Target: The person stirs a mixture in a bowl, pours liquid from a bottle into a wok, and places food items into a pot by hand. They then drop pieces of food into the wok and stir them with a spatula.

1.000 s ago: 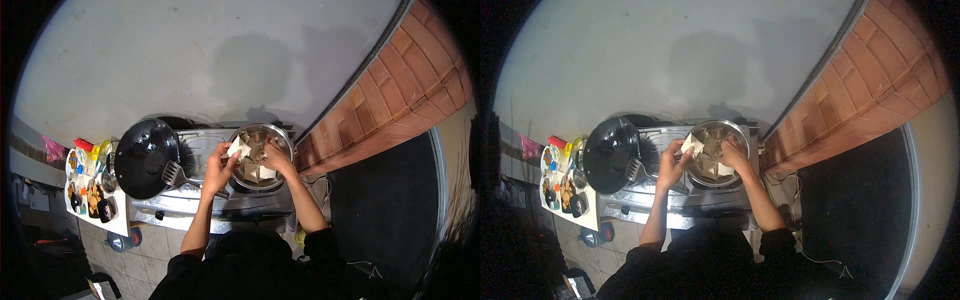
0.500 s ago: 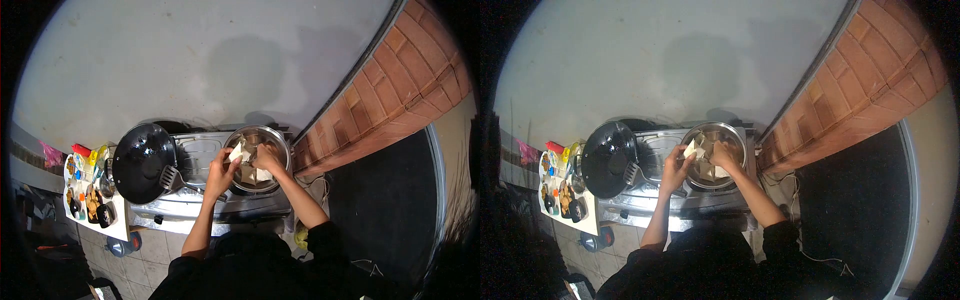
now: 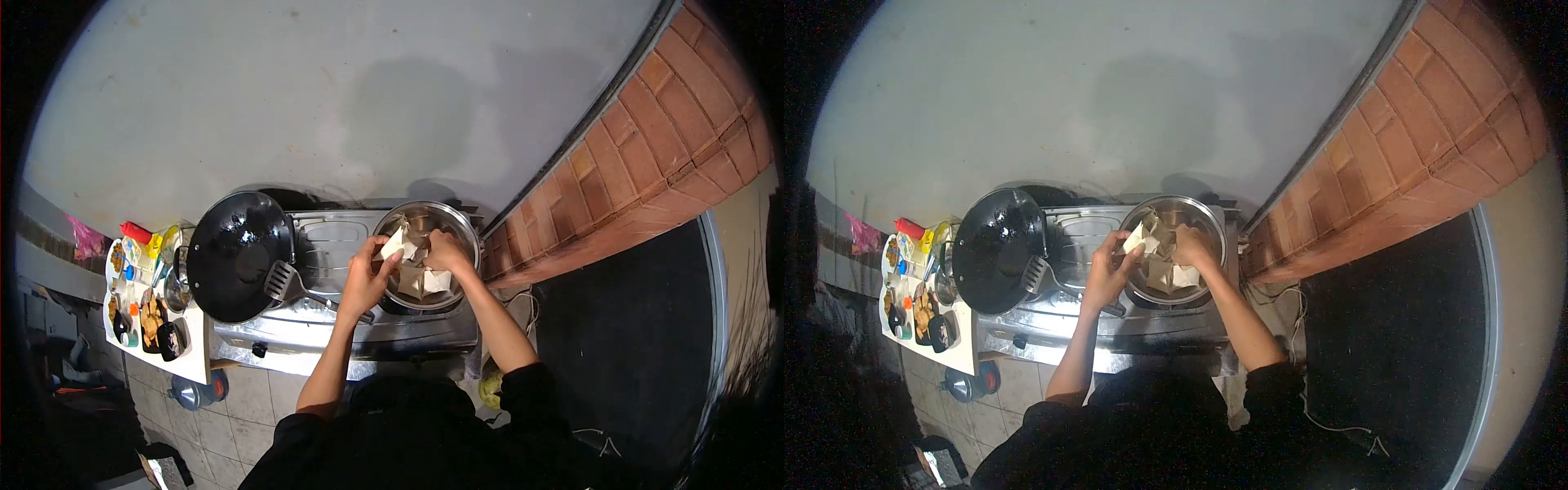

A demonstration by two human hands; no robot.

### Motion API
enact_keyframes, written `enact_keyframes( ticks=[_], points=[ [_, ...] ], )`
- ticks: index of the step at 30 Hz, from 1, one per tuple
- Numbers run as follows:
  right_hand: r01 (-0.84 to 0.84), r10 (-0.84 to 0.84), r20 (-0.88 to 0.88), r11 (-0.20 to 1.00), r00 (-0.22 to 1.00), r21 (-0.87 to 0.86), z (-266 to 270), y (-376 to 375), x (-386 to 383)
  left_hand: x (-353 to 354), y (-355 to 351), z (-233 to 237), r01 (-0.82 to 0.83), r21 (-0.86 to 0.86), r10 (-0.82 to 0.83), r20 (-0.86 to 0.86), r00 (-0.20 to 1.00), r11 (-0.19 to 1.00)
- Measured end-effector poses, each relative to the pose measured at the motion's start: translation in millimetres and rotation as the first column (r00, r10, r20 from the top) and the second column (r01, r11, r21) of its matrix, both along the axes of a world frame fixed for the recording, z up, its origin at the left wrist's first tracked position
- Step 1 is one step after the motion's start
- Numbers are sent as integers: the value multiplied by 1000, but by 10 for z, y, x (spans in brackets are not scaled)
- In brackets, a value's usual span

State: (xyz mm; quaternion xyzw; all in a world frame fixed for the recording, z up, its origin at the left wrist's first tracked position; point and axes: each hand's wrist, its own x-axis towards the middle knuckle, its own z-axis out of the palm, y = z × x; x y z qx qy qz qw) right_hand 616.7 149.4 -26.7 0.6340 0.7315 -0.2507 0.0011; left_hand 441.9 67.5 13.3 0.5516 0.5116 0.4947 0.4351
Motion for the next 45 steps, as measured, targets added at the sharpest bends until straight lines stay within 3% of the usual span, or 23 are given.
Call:
enact_keyframes(
  ticks=[2,4,5,8,10,11,12,15,18,22,25,27,30,34,37,40,42,43,45],
  points=[
    [-3,3,-28,1000,1000,-26,7,44,68,4,0,33,-6,7,6,1,1000,1000],
    [-3,5,-210,1000,978,7,97,46,145,7,10,72,3,-22,-2,31,1000,1000],
    [-65,81,-183,994,980,87,139,16,194,9,31,76,-1,-21,2,32,999,1000],
    [-27,53,-214,992,975,126,171,-37,270,13,126,117,54,35,-52,-66,996,998],
    [-25,51,-242,994,969,107,183,-89,292,42,208,193,99,-72,-107,-123,987,992],
    [-24,54,-271,993,961,114,191,-115,303,46,286,81,95,60,-81,-199,977,994],
    [-21,56,-300,993,952,120,190,-142,315,59,321,105,93,62,-79,-199,977,994],
    [22,73,-356,967,932,256,219,-219,322,86,466,150,153,-56,-162,-439,884,987],
    [9,41,-354,991,934,137,328,-293,323,124,547,83,198,60,-130,-564,815,978],
    [20,53,-412,985,910,171,285,-375,348,238,688,63,232,75,-143,-599,788,970],
    [25,52,-427,985,903,172,261,-420,367,340,795,38,273,20,-183,-694,696,962],
    [-27,116,-346,967,931,252,235,-464,376,404,892,-58,337,-96,-278,-788,550,937],
    [-42,92,-394,990,914,133,385,-553,454,473,921,-148,351,-101,-280,-814,509,931],
    [-75,124,-425,989,897,129,489,-598,574,588,927,-135,325,-203,-343,-814,468,924],
    [-45,131,-517,984,846,175,454,-569,594,609,970,-186,398,-252,-426,-788,445,882],
    [-52,111,-372,985,922,165,507,-577,526,598,1026,-328,437,-208,-424,-765,485,875],
    [-96,129,-290,987,948,127,526,-577,462,591,1029,-363,367,-110,-311,-775,550,924],
    [-101,154,-284,976,946,195,408,-561,452,594,1018,-336,369,-111,-312,-775,549,923],
    [-109,148,-267,982,952,154,387,-542,421,570,1003,-278,419,-171,-394,-748,535,892]
  ],
)
